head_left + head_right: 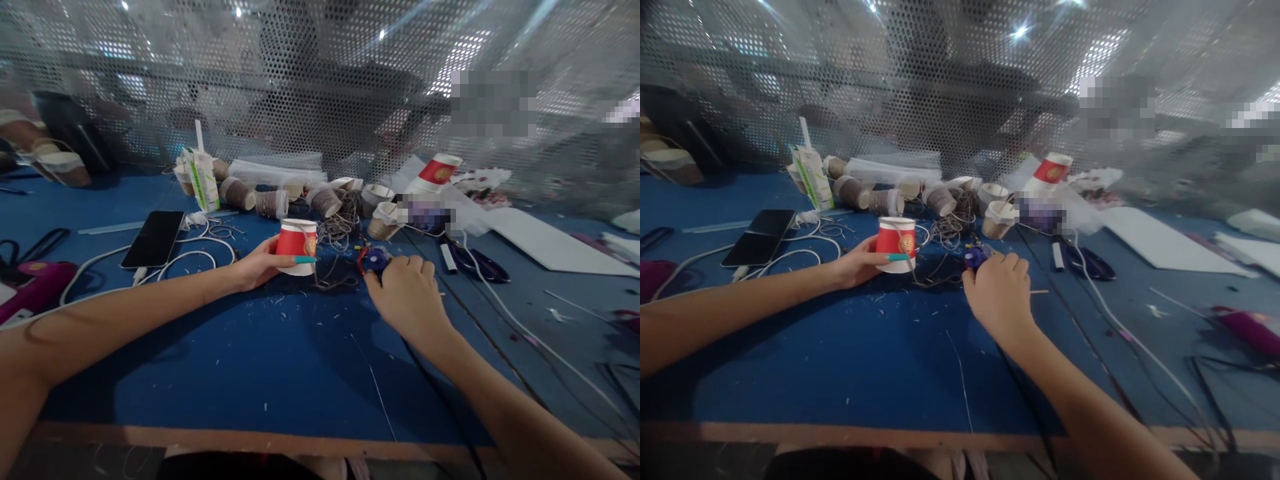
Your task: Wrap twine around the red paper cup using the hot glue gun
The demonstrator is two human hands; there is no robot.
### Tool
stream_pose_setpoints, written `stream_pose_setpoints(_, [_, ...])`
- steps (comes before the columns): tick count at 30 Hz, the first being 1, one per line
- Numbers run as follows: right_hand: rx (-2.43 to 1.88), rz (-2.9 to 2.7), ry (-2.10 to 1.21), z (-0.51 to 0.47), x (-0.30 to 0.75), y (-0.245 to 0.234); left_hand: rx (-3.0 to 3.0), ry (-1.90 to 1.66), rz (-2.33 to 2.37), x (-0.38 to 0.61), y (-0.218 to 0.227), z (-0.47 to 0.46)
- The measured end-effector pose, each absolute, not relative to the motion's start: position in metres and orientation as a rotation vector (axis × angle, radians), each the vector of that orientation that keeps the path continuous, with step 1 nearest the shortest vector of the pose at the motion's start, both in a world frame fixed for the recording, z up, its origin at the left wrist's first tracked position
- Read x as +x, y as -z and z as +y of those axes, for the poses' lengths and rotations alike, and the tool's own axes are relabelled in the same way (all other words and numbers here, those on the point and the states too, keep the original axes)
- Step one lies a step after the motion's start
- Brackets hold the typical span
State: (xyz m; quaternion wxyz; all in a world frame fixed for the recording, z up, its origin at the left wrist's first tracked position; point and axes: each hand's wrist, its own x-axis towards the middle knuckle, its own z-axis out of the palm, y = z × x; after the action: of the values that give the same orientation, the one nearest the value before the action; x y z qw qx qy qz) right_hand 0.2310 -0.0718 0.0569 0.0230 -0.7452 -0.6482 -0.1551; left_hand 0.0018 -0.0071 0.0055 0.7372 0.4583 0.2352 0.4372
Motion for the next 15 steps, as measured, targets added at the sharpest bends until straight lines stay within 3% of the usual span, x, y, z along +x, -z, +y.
stream_pose_setpoints(8, [-1.620, -1.953, 0.350, -0.067, 0.240, -0.040, 0.953, -0.953, 0.524, -0.003, -0.004, -0.007])
stream_pose_setpoints(15, [-1.424, -1.903, 0.118, -0.072, 0.236, -0.036, 1.007, -0.921, 0.537, -0.003, 0.000, -0.004])
